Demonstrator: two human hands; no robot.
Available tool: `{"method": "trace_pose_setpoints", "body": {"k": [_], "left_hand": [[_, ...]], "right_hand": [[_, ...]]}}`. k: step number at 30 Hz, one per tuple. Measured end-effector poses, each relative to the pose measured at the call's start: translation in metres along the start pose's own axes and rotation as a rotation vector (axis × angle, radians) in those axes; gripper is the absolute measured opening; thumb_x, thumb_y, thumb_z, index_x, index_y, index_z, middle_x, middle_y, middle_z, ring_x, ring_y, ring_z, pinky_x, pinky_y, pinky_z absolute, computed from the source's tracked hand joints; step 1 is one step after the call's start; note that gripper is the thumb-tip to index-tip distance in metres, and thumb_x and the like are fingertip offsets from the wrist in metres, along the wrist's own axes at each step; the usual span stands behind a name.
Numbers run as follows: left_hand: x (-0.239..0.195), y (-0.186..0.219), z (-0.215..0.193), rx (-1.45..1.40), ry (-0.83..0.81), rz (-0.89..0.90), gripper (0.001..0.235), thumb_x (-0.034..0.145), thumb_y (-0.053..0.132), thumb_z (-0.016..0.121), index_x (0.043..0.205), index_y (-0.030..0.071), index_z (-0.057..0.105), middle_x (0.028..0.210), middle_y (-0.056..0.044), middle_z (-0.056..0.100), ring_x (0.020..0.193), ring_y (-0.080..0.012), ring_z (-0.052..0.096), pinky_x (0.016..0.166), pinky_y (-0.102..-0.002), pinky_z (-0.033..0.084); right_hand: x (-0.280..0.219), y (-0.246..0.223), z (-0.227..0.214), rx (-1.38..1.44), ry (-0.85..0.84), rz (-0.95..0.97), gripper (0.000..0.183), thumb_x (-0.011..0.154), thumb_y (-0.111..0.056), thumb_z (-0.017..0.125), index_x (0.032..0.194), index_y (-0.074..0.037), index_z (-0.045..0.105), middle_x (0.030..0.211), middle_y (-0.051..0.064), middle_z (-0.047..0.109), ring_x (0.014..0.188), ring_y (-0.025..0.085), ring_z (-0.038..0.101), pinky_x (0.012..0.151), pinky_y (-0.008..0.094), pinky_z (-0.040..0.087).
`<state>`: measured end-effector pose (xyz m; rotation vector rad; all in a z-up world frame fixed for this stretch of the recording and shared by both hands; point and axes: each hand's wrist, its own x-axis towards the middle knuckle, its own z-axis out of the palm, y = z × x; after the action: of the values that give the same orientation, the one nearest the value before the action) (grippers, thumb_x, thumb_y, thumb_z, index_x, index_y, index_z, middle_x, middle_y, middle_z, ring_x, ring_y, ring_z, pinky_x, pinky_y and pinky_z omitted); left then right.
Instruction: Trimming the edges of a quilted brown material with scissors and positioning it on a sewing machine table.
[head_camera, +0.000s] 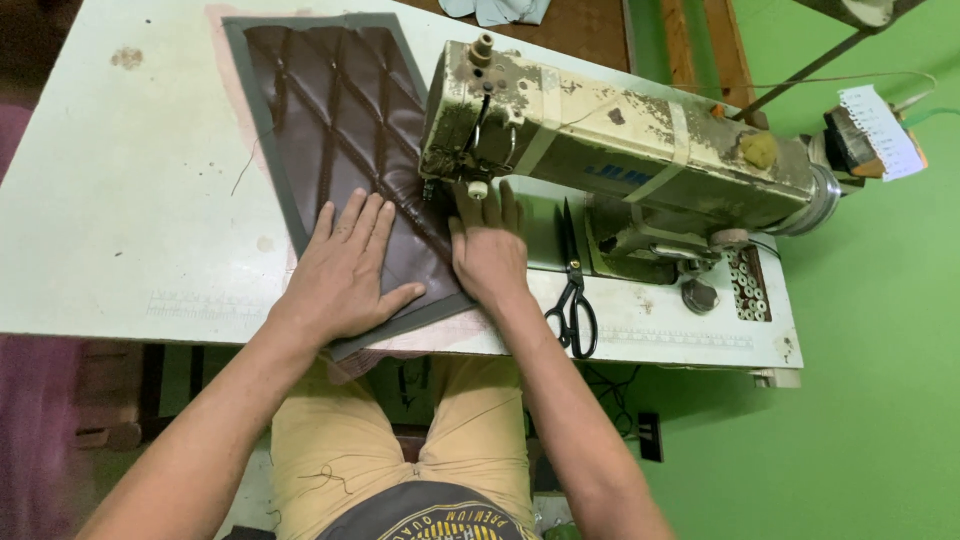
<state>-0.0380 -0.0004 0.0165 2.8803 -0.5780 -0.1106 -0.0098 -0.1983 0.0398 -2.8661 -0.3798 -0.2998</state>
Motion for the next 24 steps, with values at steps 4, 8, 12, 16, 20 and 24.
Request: {"method": "trace_pose_setpoints", "body": {"k": [4,8,12,16,20,24], "left_hand": [[0.001,-0.001,0.002,0.028,0.012,0.004,0.110,0.091,0.085,0.035,0.162,0.002,0.023,0.168,-0.020,0.026,0.159,-0.0343,0.015,0.127,-0.056,0.008],[0.004,-0.005,0.002,0.023,-0.002,0.009,0.117,0.084,0.089,0.041,0.163,0.005,0.023,0.169,-0.017,0.025,0.159,-0.0328,0.016,0.127,-0.055,0.010],[0.006,-0.008,-0.003,0.008,-0.015,-0.002,0.118,0.082,0.088,0.046,0.163,0.005,0.023,0.169,-0.015,0.026,0.159,-0.0318,0.016,0.128,-0.054,0.010],[0.012,-0.009,-0.004,-0.002,-0.008,-0.006,0.119,0.081,0.088,0.047,0.163,0.005,0.024,0.169,-0.016,0.026,0.159,-0.0315,0.016,0.128,-0.053,0.009],[0.021,-0.015,-0.001,-0.013,0.017,-0.006,0.121,0.080,0.090,0.048,0.163,0.005,0.025,0.169,-0.016,0.027,0.159,-0.0316,0.016,0.128,-0.053,0.009],[0.035,-0.022,0.001,-0.007,0.024,-0.004,0.121,0.079,0.090,0.047,0.163,0.006,0.024,0.169,-0.015,0.027,0.159,-0.0309,0.016,0.129,-0.052,0.010]], "right_hand": [[-0.018,0.038,0.054,0.002,-0.064,0.087,0.052,0.107,-0.048,0.033,0.115,-0.013,0.071,0.091,0.018,0.068,0.092,0.043,0.068,0.087,0.054,0.050],[-0.022,0.043,0.058,0.082,-0.085,0.104,0.052,0.107,-0.048,0.033,0.114,-0.011,0.069,0.094,0.020,0.068,0.091,0.045,0.067,0.086,0.054,0.050],[-0.015,0.035,0.047,0.100,-0.109,0.109,0.056,0.107,-0.044,0.032,0.093,-0.004,0.069,0.081,0.026,0.067,0.084,0.050,0.068,0.079,0.057,0.051],[-0.008,0.037,0.044,0.114,-0.108,0.133,0.060,0.106,-0.045,0.034,0.084,-0.001,0.068,0.074,0.029,0.065,0.080,0.052,0.068,0.074,0.060,0.051],[0.000,0.041,0.045,0.124,-0.193,0.182,0.053,0.097,-0.037,0.040,0.075,0.001,0.069,0.071,0.029,0.067,0.079,0.052,0.069,0.071,0.059,0.052],[0.008,0.014,0.001,0.122,-0.123,0.117,0.047,0.105,-0.032,0.040,0.138,-0.006,0.061,0.147,0.020,0.056,0.143,0.047,0.039,0.117,0.057,0.032]]}}
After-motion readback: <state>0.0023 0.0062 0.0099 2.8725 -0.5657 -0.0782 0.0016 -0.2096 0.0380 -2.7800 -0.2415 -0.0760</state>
